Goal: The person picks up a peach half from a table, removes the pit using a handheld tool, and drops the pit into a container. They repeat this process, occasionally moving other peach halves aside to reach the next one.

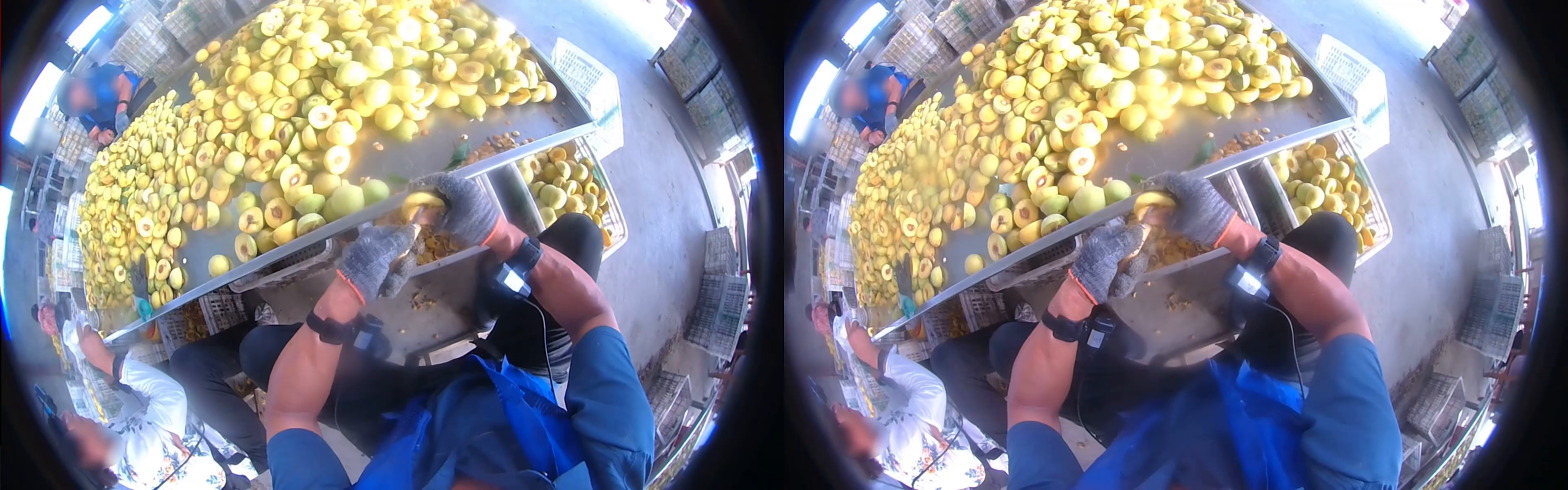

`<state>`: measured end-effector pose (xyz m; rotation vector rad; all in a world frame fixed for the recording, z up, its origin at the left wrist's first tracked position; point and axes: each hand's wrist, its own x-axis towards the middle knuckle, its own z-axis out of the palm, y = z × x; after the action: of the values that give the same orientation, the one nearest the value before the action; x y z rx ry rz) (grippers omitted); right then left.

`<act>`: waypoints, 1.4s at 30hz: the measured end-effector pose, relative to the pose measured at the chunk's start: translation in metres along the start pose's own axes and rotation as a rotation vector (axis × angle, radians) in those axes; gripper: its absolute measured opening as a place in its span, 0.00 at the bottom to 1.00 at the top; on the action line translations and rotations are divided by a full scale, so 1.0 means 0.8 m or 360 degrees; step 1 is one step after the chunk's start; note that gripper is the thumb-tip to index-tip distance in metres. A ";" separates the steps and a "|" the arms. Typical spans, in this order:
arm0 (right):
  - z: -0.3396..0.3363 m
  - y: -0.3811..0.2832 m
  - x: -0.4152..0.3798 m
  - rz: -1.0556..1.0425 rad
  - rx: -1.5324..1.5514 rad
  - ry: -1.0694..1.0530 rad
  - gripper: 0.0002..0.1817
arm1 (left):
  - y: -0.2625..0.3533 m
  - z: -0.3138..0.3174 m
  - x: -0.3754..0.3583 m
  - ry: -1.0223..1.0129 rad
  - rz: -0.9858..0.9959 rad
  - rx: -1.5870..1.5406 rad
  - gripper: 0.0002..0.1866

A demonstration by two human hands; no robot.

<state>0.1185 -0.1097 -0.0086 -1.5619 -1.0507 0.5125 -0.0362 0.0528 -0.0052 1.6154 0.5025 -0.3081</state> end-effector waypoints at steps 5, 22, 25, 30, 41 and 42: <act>-0.037 0.030 0.001 0.0009 -0.0431 -0.0154 0.27 | -0.010 -0.005 0.011 0.0018 0.0106 0.0267 0.10; -0.238 0.082 -0.102 0.0793 -0.1895 0.0402 0.21 | -0.017 0.051 0.015 0.0416 0.0499 0.1884 0.14; -0.229 0.052 -0.072 0.0394 -0.1944 0.0504 0.18 | -0.036 0.052 0.025 0.0379 0.0502 0.1648 0.13; -0.103 0.010 0.037 -0.0229 -0.1196 0.0102 0.18 | -0.036 0.055 0.018 0.0348 0.0542 0.1611 0.11; 0.112 0.042 0.230 -0.0332 -0.1883 -0.0549 0.20 | -0.057 0.013 0.001 0.0394 0.0697 0.1461 0.09; 0.110 0.043 0.229 -0.0231 -0.1937 -0.0514 0.19 | -0.056 0.010 -0.001 0.0416 0.0591 0.1411 0.10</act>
<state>0.1543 0.0923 -0.0261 -2.4466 -1.8975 -0.0502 -0.0584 0.0470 -0.0442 2.5892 0.2482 -0.0213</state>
